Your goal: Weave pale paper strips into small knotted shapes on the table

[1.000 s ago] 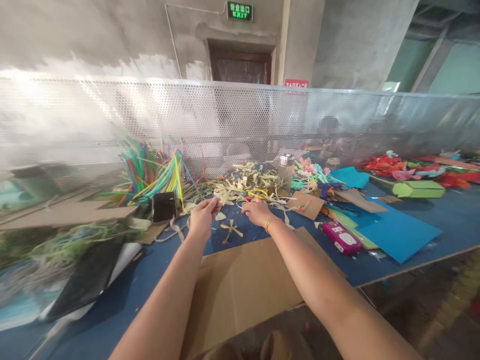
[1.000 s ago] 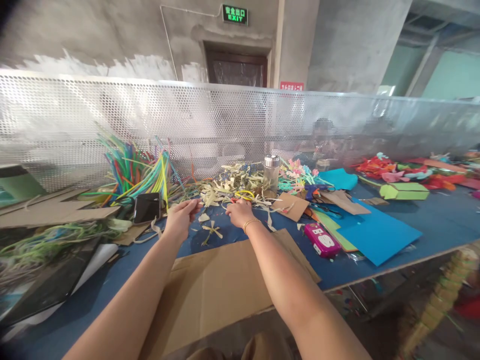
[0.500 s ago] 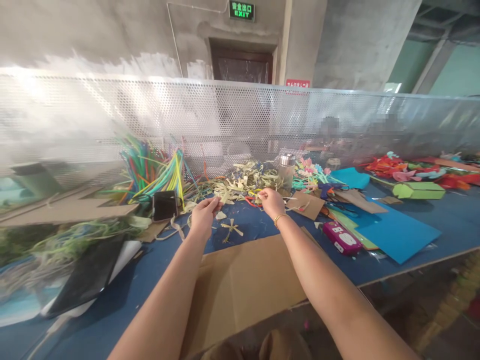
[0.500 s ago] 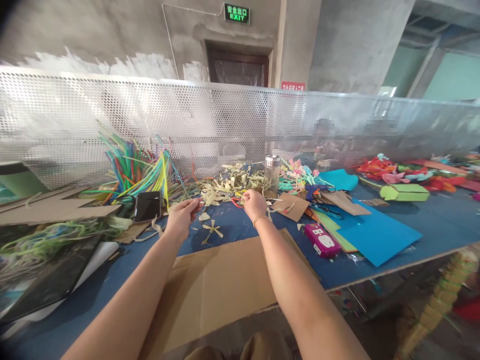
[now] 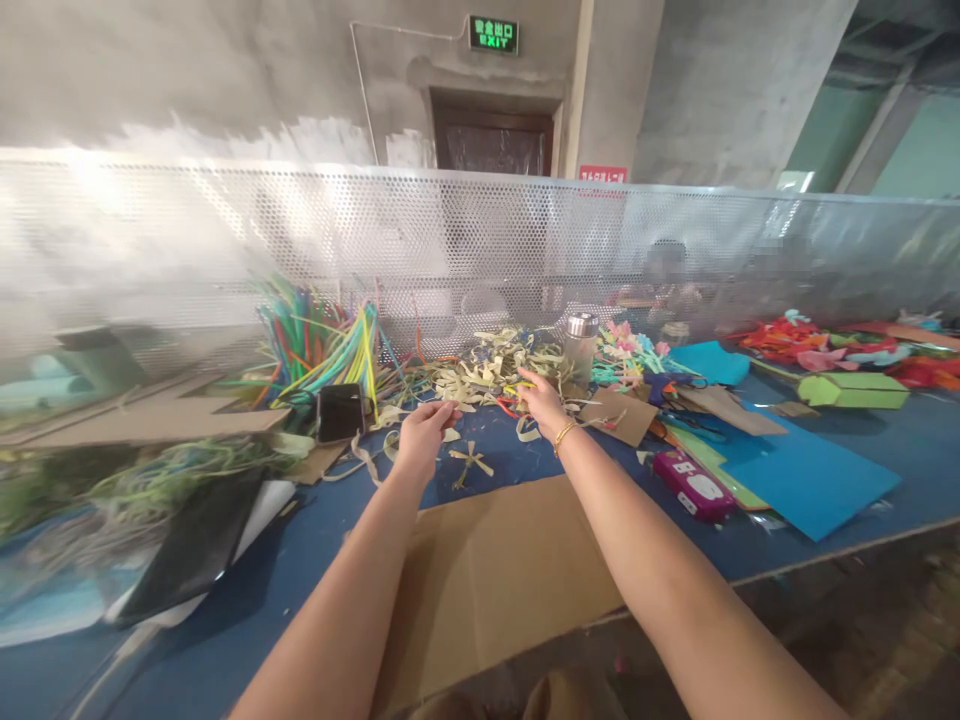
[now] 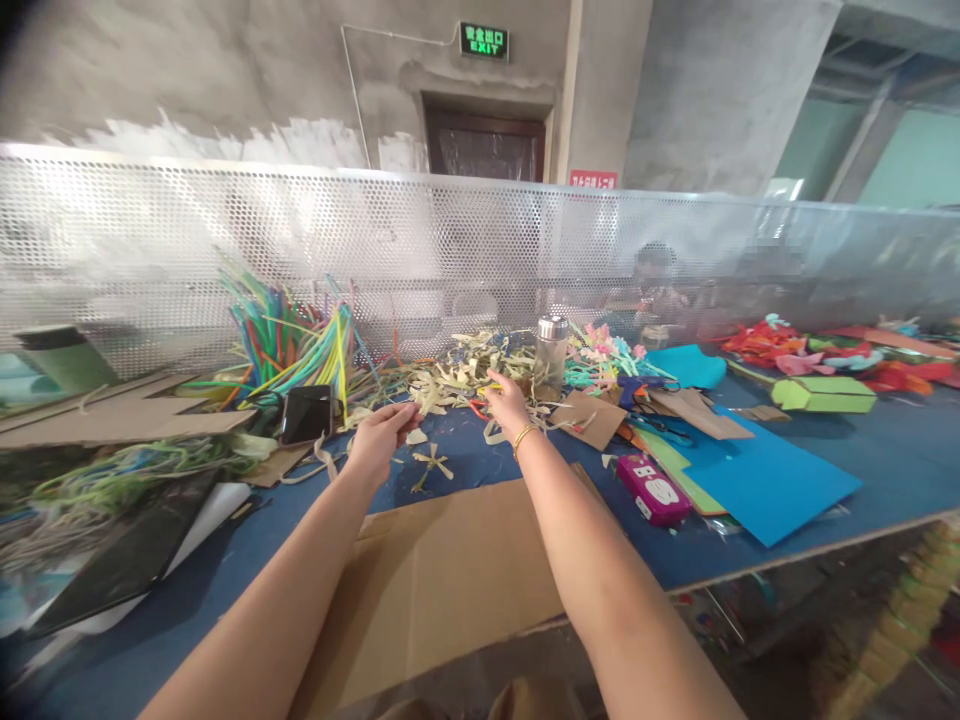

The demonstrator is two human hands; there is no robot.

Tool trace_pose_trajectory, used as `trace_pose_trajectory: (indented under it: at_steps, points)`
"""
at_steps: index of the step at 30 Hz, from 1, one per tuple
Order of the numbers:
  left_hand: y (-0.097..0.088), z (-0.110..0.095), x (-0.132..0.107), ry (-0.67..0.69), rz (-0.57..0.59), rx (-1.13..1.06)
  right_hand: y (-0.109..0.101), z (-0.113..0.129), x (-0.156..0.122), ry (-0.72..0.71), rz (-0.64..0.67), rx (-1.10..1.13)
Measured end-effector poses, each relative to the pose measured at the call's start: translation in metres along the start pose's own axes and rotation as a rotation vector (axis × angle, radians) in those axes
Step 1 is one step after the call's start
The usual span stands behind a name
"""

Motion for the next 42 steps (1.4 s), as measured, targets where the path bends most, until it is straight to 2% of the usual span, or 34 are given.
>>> trace_pose_trajectory:
  at_steps: [2, 4, 7, 10, 12, 15, 18, 21, 26, 31, 34, 42]
  points:
    - [0.002, -0.001, -0.002, 0.01, 0.019, 0.025, 0.013, -0.005, 0.003, 0.098, 0.089, 0.203]
    - [0.004, -0.001, -0.004, 0.004, 0.036, 0.041, 0.025, 0.0, 0.0, 0.075, 0.165, 0.299]
    - [0.005, 0.003, -0.003, -0.02, 0.053, 0.051, 0.038, 0.022, -0.014, -0.166, 0.289, 0.243]
    - [0.007, 0.008, 0.0, -0.057, 0.077, 0.012, 0.051, 0.045, -0.037, -0.46, 0.383, 0.034]
    - [0.009, 0.014, 0.0, -0.102, 0.125, -0.047, 0.058, 0.056, -0.051, -0.604, 0.432, -0.073]
    - [0.009, 0.019, 0.002, -0.133, 0.161, -0.103, 0.065, 0.067, -0.065, -0.739, 0.485, -0.15]
    - [0.004, 0.019, 0.006, -0.096, 0.121, -0.125, 0.067, 0.074, -0.072, -0.793, 0.526, -0.186]
    - [0.001, 0.017, 0.01, -0.05, 0.073, -0.15, 0.064, 0.075, -0.069, -0.741, 0.506, -0.216]
    - [-0.003, 0.008, 0.011, 0.033, -0.016, -0.221, 0.05, 0.062, -0.053, -0.53, 0.409, -0.294]
    - [-0.009, 0.001, 0.01, 0.024, -0.076, -0.328, 0.038, 0.052, -0.046, -0.398, 0.393, -0.322]
    - [-0.014, -0.002, 0.01, 0.024, -0.121, -0.402, 0.03, 0.05, -0.043, -0.342, 0.338, -0.342]
    - [-0.02, -0.002, 0.011, -0.025, -0.17, -0.48, 0.018, 0.039, -0.032, -0.155, 0.196, -0.142]
Point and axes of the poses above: each hand's wrist, its own x-axis towards the middle knuckle, its own y-axis out of the palm, z = x × y, the point moved 6 cm from there along x, towards the middle knuckle, and after that the axes turned 3 degrees about -z, right-handed, at the moved point
